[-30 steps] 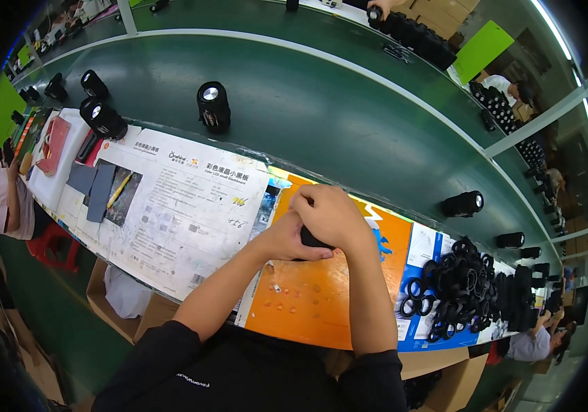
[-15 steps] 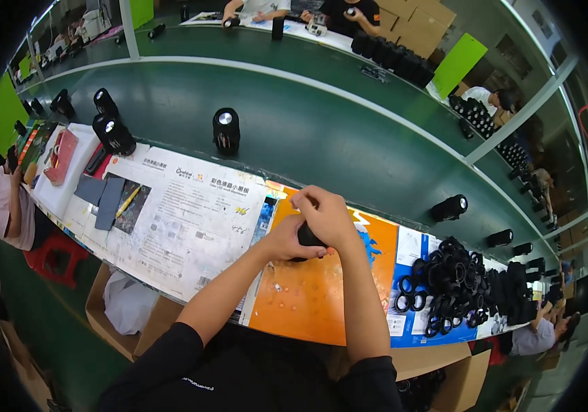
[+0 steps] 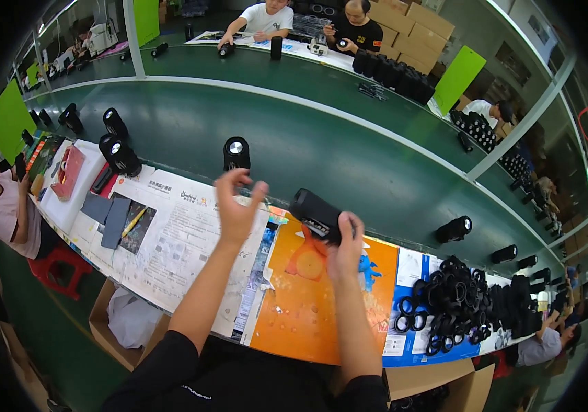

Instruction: The person assembles cylindrical electronic components by hand, fitting rubber rings and plastic housings onto the components on a factory production line.

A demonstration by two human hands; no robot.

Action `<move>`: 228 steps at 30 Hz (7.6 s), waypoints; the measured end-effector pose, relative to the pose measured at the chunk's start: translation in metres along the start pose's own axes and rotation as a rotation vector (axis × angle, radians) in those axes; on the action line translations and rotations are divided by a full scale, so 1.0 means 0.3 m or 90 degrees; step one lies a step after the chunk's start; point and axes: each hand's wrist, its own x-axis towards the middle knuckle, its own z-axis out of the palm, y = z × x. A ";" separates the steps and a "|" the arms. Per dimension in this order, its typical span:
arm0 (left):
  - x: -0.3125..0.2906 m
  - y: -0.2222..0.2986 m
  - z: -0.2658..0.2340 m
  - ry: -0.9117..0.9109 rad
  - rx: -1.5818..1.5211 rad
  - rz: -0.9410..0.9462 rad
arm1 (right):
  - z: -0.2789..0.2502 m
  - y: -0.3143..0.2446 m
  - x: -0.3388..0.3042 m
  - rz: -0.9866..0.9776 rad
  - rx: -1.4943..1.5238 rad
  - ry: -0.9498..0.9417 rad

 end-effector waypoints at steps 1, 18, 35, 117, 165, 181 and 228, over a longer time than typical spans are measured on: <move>0.043 -0.045 -0.012 0.064 0.026 -0.031 | -0.029 -0.033 0.095 -0.086 -0.158 0.019; 0.202 -0.079 0.004 -0.127 -0.076 -0.279 | -0.096 -0.136 0.321 -0.662 -0.830 -0.069; -0.219 0.045 0.082 -0.341 -0.745 -0.549 | -0.145 0.133 -0.163 0.127 -0.193 -0.284; -0.310 0.052 0.135 -0.410 -0.621 -0.431 | -0.787 -0.344 -0.339 -0.256 -1.133 0.417; -0.269 0.101 0.110 -0.584 -0.367 -0.292 | -0.054 -0.364 -0.007 -0.212 -0.671 -0.554; -0.280 0.092 0.130 -0.554 -0.372 -0.200 | -0.042 -0.355 -0.017 -0.412 -0.797 -0.627; -0.284 0.113 0.106 -0.609 -0.355 -0.263 | 0.226 -0.150 0.064 -0.029 -0.968 -0.402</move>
